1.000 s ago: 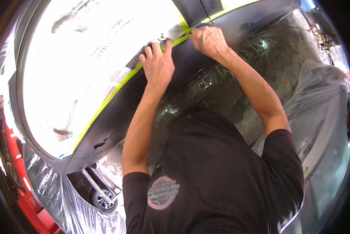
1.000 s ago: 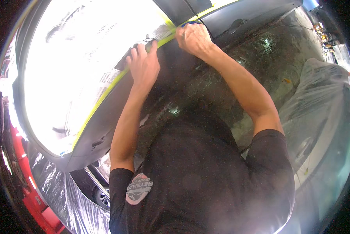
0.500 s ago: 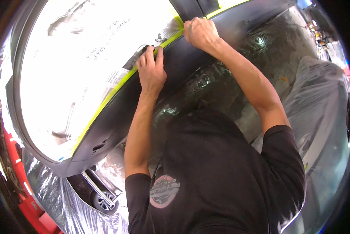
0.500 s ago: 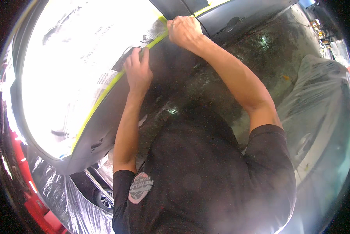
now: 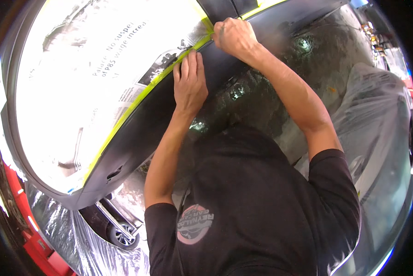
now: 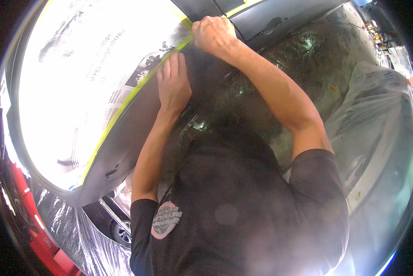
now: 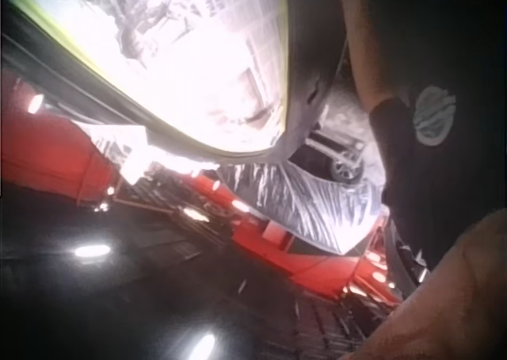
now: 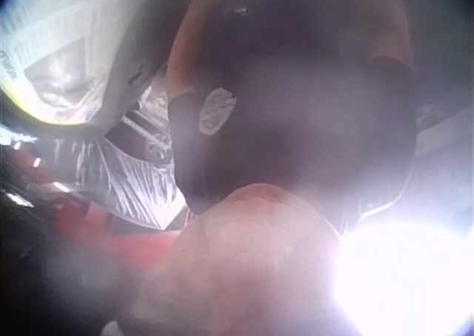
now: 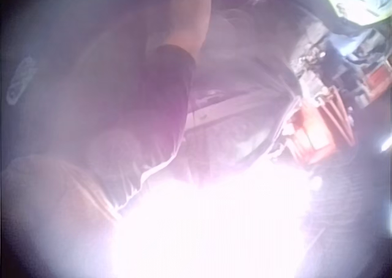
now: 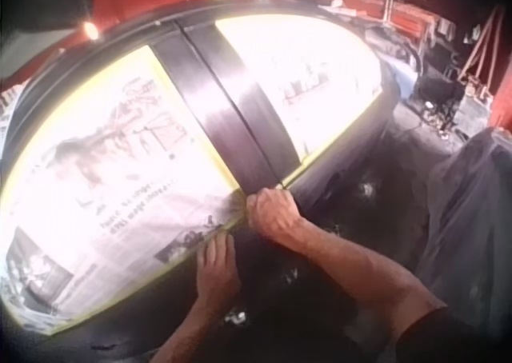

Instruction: The person applies yellow masking tape over newspaper sheets already placed on a black car bumper. They smooth the tape along the edges and contours of the bumper to secure the newspaper and create a clean boundary for painting.

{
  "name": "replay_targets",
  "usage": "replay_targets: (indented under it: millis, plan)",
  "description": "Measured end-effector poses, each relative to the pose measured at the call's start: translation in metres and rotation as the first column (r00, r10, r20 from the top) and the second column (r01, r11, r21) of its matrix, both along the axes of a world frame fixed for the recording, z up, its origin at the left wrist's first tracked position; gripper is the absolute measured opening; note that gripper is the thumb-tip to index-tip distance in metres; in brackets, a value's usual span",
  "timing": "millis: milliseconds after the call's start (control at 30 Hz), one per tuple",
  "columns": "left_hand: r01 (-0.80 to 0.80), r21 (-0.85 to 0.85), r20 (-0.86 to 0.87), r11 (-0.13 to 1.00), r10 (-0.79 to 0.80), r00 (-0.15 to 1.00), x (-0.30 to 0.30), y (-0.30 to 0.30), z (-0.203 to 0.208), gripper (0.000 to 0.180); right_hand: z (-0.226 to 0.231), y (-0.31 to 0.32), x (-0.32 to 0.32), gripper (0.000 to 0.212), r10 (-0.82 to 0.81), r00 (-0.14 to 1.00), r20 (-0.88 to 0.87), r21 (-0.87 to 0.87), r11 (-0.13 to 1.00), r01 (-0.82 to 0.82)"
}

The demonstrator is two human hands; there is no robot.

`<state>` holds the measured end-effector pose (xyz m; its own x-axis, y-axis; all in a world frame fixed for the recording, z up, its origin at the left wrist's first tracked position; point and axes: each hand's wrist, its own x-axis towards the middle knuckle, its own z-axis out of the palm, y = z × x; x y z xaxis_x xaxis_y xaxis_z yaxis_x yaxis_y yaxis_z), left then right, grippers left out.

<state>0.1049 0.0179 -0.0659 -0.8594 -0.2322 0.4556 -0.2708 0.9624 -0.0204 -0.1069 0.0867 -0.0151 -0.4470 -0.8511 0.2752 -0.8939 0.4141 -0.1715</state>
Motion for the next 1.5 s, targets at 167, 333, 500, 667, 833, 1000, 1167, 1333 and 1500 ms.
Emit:
replay_targets:
  millis: [167, 333, 500, 667, 833, 1000, 1167, 1333, 1500]
  plan:
    - [-0.068, -0.014, 0.001, 0.998, 0.068, 0.998, -0.009, 0.006, -0.002, 0.058, -0.006, -0.001, -0.001, 0.031, -0.017, 1.000, 0.000, 0.026, 1.000, 0.017]
    - [-0.101, 0.045, 0.063, 0.994, 0.098, 0.993, -0.003, 0.001, 0.000, 0.056, -0.004, 0.003, 0.000, 0.034, -0.002, 1.000, -0.012, -0.001, 1.000, 0.002]
    - [-0.136, 0.031, 0.139, 0.990, 0.130, 0.982, 0.051, -0.020, 0.001, 0.060, 0.012, 0.006, -0.001, 0.027, 0.005, 0.999, 0.045, 0.110, 0.994, -0.010]
    - [-0.131, 0.006, 0.052, 0.991, 0.131, 0.990, 0.071, -0.017, 0.020, 0.051, 0.008, 0.003, 0.001, 0.025, -0.001, 1.000, 0.009, 0.078, 0.997, 0.000]
    - [0.083, 0.113, -0.030, 0.990, -0.080, 0.996, -0.015, 0.012, 0.029, 0.051, 0.002, 0.003, 0.000, 0.027, -0.028, 0.999, 0.027, 0.020, 0.999, 0.027]
    - [0.043, 0.047, 0.001, 0.998, -0.043, 0.999, -0.038, 0.007, 0.010, 0.062, -0.008, 0.011, -0.006, 0.027, -0.041, 0.998, 0.044, 0.000, 0.999, 0.041]
    - [0.012, 0.073, 0.017, 0.997, -0.014, 1.000, -0.037, 0.006, -0.001, 0.067, -0.012, 0.042, -0.009, 0.027, 0.019, 0.999, 0.043, -0.157, 0.988, -0.012]
    - [-0.010, 0.024, 0.046, 1.000, 0.009, 0.999, -0.038, 0.010, 0.000, 0.061, -0.018, 0.032, -0.026, 0.025, -0.029, 1.000, 0.006, -0.122, 0.992, 0.030]
    - [0.001, 0.034, 0.116, 0.999, -0.005, 0.993, -0.041, 0.011, 0.006, 0.070, 0.001, 0.017, -0.019, 0.021, -0.066, 0.998, 0.004, 0.029, 0.997, 0.066]
